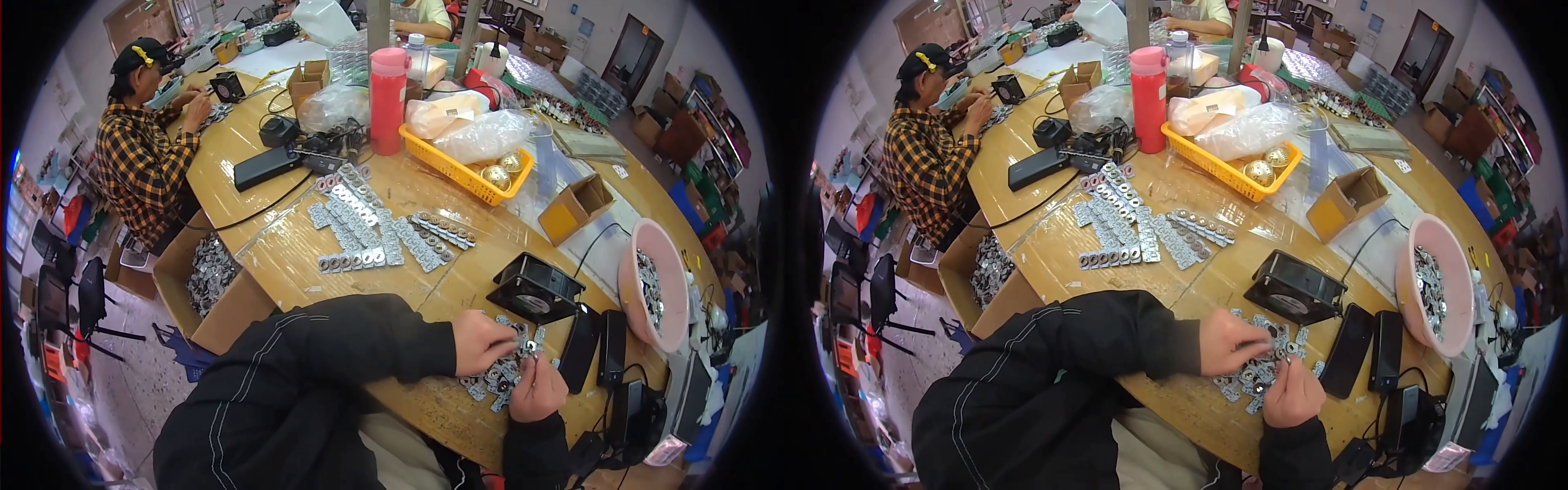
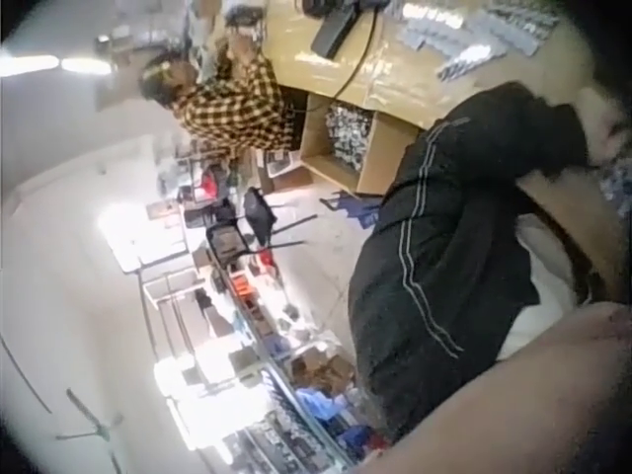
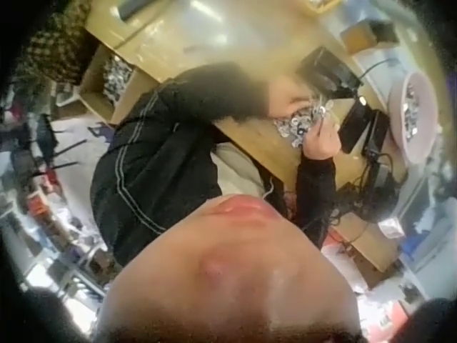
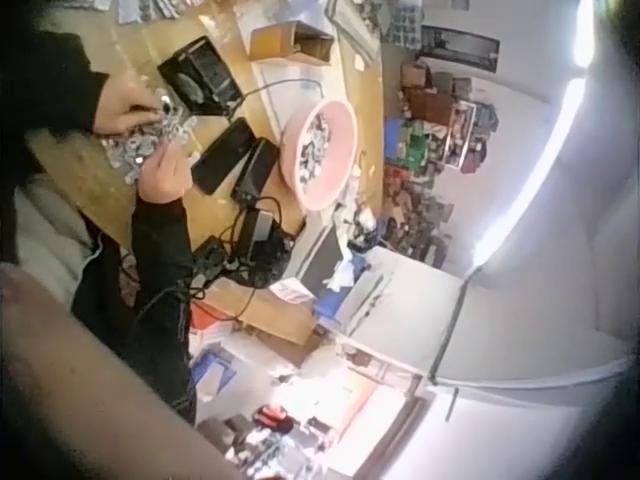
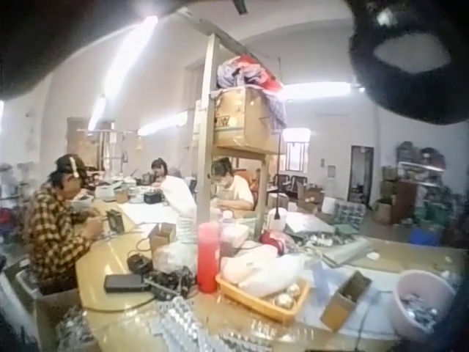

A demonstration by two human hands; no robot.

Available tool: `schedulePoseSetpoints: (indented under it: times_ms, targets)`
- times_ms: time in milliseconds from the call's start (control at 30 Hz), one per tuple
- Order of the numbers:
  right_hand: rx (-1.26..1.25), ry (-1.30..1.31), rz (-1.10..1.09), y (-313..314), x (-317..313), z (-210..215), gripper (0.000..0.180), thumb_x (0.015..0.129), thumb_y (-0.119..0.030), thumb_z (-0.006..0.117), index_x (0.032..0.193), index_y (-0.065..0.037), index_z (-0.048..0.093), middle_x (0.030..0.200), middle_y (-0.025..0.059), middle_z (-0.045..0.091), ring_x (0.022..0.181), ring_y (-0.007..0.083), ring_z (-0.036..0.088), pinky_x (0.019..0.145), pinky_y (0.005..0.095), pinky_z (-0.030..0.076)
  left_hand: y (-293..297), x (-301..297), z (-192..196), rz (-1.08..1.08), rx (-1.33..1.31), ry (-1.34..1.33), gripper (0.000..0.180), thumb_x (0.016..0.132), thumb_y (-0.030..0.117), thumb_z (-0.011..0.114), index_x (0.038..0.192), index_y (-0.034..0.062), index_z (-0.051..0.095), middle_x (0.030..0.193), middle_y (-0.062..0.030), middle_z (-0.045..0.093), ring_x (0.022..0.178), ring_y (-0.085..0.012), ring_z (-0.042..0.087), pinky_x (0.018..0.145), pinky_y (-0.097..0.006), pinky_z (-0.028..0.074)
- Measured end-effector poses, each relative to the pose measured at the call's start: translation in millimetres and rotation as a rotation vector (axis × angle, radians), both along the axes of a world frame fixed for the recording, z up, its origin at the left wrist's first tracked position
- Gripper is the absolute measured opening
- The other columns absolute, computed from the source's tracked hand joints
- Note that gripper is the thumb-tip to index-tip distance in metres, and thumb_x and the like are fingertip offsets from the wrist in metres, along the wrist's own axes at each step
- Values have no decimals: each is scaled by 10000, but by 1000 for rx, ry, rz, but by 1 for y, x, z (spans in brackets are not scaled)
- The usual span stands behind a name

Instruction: Assembling or sorting small metal components on a workbench in a factory setting.

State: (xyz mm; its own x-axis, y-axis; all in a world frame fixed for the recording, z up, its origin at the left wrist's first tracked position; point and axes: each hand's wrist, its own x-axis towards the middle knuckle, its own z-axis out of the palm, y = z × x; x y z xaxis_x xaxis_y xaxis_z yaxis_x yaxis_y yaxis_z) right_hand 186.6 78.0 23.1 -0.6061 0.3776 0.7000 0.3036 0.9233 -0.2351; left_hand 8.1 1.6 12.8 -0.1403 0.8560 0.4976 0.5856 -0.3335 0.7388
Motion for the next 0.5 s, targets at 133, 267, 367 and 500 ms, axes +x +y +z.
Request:
schedulePoseSetpoints:
  times_ms: [133, 267, 367, 500]
  targets:
    - [-45, 13, -83, 7, 3, 1, 120, 816, 79, 590, 932, 74, 622, 692, 169, 633, 561, 247, 638, 528, 306, 498, 3, -3, 2, 50, 45, -80, 140, 822, 159, 658, 902, 45, 676, 635, -164, 604, 582, -330, 611, 538, -393, 488]
    - [-757, 144, 73, 6, 4, -7, 110, 888, 27, 560, 960, 100, 600, 715, 123, 639, 628, 136, 633, 583, 250, 522, -6, -3, 6, -35, 44, 1, 153, 825, 140, 678, 936, 35, 678, 682, -157, 620, 582, -316, 605, 519, -371, 468]
    - [-1102, 310, 94, 7, 5, -8, 136, 926, -1, 525, 955, 99, 613, 786, 82, 643, 642, 114, 612, 579, 228, 506, -2, -1, -1, -41, 112, 17, 151, 819, 133, 685, 934, 35, 679, 673, -150, 616, 575, -307, 605, 511, -369, 471]
    - [-1075, 249, 117, 9, 9, -8, 150, 935, -2, 510, 971, 100, 614, 770, 63, 629, 639, 99, 588, 594, 214, 496, -3, 0, 1, -47, 72, 7, 150, 819, 137, 685, 931, 37, 677, 667, -143, 613, 580, -307, 606, 519, -375, 477]
